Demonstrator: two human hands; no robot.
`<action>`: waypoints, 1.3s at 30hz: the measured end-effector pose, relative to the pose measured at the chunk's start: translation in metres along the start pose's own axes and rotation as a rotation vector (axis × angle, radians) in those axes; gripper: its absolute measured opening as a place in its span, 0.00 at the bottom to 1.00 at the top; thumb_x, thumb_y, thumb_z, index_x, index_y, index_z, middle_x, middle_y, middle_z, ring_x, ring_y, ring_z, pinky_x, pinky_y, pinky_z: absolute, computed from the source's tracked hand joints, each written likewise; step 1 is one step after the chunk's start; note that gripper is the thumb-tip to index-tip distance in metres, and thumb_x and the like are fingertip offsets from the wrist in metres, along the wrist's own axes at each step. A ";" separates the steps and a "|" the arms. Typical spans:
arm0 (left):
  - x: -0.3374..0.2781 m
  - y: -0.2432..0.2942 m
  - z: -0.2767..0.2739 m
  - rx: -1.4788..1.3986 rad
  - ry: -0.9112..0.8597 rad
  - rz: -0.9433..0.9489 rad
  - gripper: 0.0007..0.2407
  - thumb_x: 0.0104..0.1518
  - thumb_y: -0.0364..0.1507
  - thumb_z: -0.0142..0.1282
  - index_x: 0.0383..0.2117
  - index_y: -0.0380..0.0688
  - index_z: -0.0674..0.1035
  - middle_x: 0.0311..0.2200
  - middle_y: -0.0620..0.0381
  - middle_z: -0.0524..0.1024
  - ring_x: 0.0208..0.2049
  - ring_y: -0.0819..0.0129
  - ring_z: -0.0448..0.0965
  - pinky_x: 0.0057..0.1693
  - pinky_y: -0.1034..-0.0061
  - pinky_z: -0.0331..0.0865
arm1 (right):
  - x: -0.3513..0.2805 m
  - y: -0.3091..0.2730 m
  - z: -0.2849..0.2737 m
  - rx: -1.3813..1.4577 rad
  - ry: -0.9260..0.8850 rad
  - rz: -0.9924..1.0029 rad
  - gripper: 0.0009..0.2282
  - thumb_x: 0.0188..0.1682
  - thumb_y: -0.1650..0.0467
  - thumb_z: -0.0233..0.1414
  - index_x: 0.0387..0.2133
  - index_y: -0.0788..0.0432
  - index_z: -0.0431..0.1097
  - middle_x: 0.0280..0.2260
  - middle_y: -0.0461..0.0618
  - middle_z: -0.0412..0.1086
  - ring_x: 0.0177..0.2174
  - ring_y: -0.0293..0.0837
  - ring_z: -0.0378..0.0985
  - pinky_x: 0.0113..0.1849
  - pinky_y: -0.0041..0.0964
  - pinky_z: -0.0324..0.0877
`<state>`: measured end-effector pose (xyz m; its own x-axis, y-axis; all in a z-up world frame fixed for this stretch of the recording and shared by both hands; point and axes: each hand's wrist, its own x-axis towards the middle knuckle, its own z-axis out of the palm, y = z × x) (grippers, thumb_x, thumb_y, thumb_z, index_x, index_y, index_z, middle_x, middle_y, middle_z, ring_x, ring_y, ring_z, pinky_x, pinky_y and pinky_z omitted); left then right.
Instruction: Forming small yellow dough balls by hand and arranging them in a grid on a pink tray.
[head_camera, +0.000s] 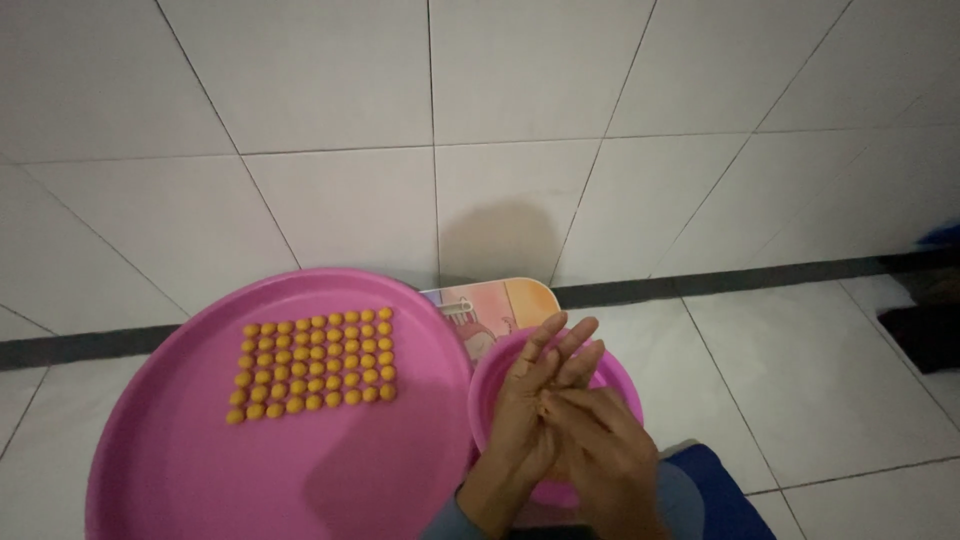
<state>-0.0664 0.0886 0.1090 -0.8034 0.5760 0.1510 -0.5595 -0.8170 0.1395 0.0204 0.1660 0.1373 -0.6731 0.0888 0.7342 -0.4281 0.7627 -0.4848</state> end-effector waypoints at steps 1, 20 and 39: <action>0.001 0.000 0.001 0.028 0.022 0.008 0.17 0.68 0.24 0.40 0.64 0.38 0.64 0.63 0.37 0.68 0.57 0.53 0.77 0.58 0.71 0.77 | 0.001 0.000 -0.003 0.033 -0.016 0.037 0.11 0.42 0.79 0.57 0.39 0.63 0.78 0.38 0.52 0.77 0.38 0.44 0.83 0.41 0.32 0.78; -0.005 0.003 0.001 0.100 -0.028 -0.095 0.21 0.65 0.29 0.45 0.65 0.40 0.64 0.63 0.39 0.65 0.68 0.46 0.60 0.69 0.57 0.61 | 0.004 0.007 -0.005 0.197 -0.012 0.317 0.10 0.39 0.76 0.62 0.36 0.61 0.79 0.36 0.49 0.79 0.34 0.41 0.84 0.34 0.32 0.76; 0.003 0.016 0.001 -0.226 0.279 0.032 0.16 0.64 0.28 0.45 0.57 0.36 0.69 0.56 0.41 0.71 0.61 0.48 0.70 0.67 0.54 0.63 | -0.016 0.026 -0.030 0.235 0.028 0.354 0.07 0.41 0.77 0.61 0.33 0.63 0.80 0.33 0.48 0.79 0.35 0.39 0.82 0.37 0.30 0.75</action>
<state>-0.0774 0.0770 0.1128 -0.8286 0.5455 -0.1256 -0.5388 -0.8381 -0.0854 0.0383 0.2038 0.1273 -0.7880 0.3388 0.5141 -0.3014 0.5158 -0.8019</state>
